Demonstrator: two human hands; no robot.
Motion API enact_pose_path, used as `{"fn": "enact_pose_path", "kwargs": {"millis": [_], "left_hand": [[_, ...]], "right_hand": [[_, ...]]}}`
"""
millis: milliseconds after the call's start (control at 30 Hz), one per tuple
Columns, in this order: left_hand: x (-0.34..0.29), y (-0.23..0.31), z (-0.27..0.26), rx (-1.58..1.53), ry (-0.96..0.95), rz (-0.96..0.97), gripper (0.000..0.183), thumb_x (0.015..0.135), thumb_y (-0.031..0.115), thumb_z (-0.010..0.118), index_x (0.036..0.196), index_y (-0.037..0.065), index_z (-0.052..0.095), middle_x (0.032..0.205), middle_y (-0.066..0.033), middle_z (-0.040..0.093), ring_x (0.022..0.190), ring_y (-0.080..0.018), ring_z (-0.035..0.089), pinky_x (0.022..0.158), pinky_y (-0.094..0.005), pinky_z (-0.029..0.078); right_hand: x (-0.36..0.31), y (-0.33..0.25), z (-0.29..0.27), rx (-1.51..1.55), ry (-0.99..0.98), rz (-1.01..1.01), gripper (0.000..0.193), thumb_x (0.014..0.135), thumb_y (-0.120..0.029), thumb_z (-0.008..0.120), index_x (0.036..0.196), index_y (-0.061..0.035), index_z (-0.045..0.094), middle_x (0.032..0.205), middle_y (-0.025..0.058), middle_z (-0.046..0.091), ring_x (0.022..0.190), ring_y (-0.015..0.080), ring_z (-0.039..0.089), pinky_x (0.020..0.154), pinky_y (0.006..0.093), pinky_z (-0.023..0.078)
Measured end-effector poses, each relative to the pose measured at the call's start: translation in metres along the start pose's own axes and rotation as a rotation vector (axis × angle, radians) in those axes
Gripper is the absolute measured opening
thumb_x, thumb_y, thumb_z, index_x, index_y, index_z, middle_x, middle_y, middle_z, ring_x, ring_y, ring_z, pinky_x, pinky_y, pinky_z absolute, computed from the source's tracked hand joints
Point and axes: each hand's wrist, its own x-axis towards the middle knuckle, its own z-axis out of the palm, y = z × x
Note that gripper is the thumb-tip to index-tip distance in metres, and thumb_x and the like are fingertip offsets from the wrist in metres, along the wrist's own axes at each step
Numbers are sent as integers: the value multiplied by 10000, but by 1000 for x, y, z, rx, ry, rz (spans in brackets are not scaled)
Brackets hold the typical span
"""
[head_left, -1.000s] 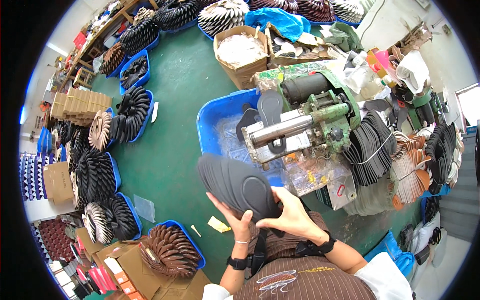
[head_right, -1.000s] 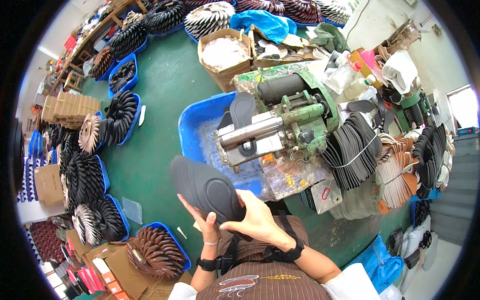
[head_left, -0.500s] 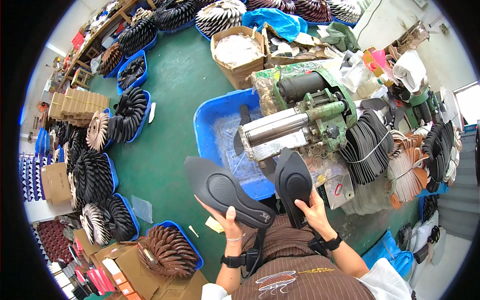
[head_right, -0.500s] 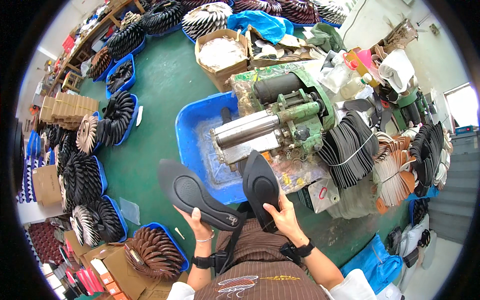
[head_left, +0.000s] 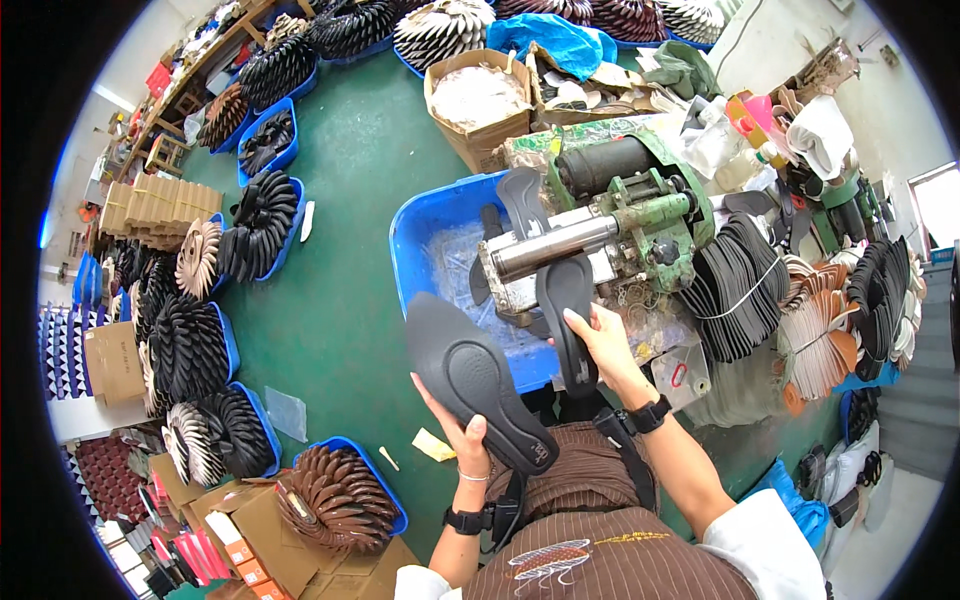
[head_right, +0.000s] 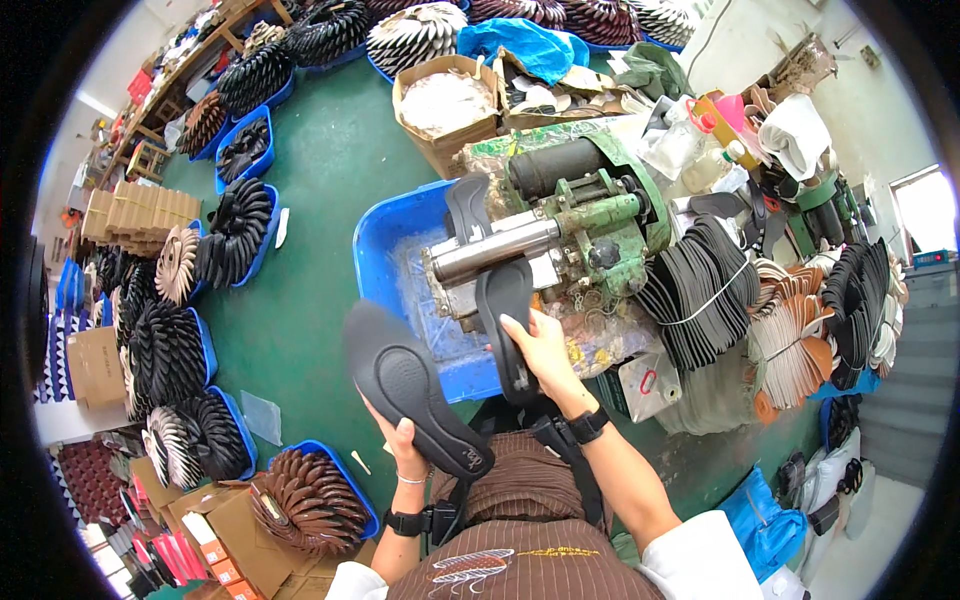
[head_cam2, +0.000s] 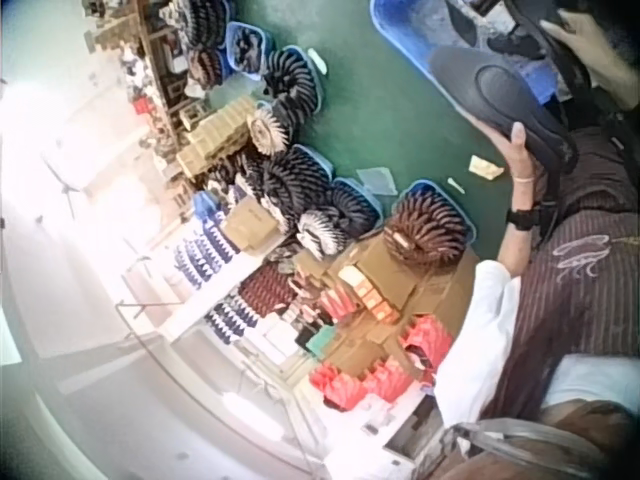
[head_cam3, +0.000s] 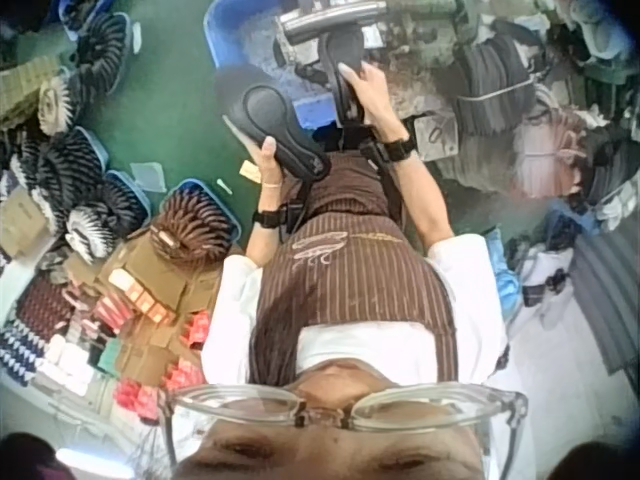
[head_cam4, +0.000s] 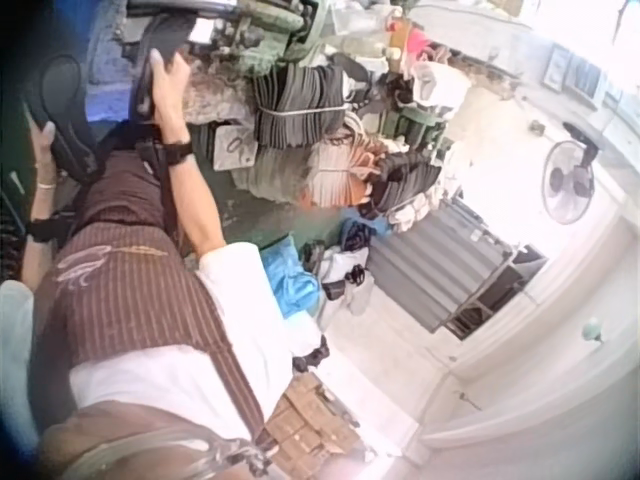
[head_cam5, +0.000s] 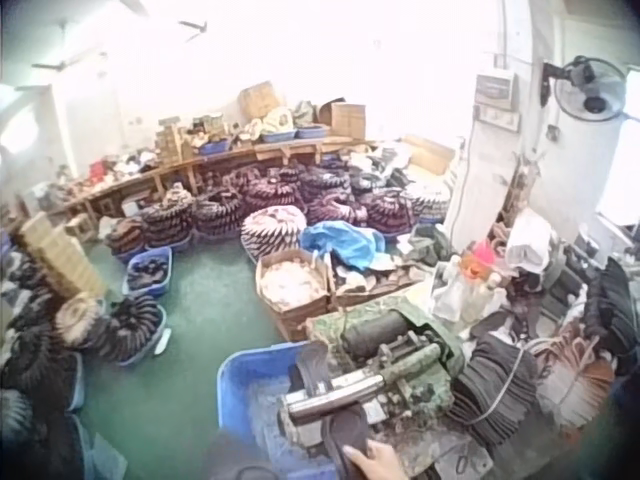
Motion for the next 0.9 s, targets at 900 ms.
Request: {"fn": "enact_pose_path", "kwargs": {"millis": [900], "left_hand": [[12,27,19,-54,108,-5,1112,654,108,738,1469,22,-14,1505,-204,60,1393,-301,109,1134,-388,65]], "right_hand": [[-80,34,-29,82,-101,-139,511,790,99,638,1262,11,460,1217,73,543,1107,141,517,953,301,426]]}}
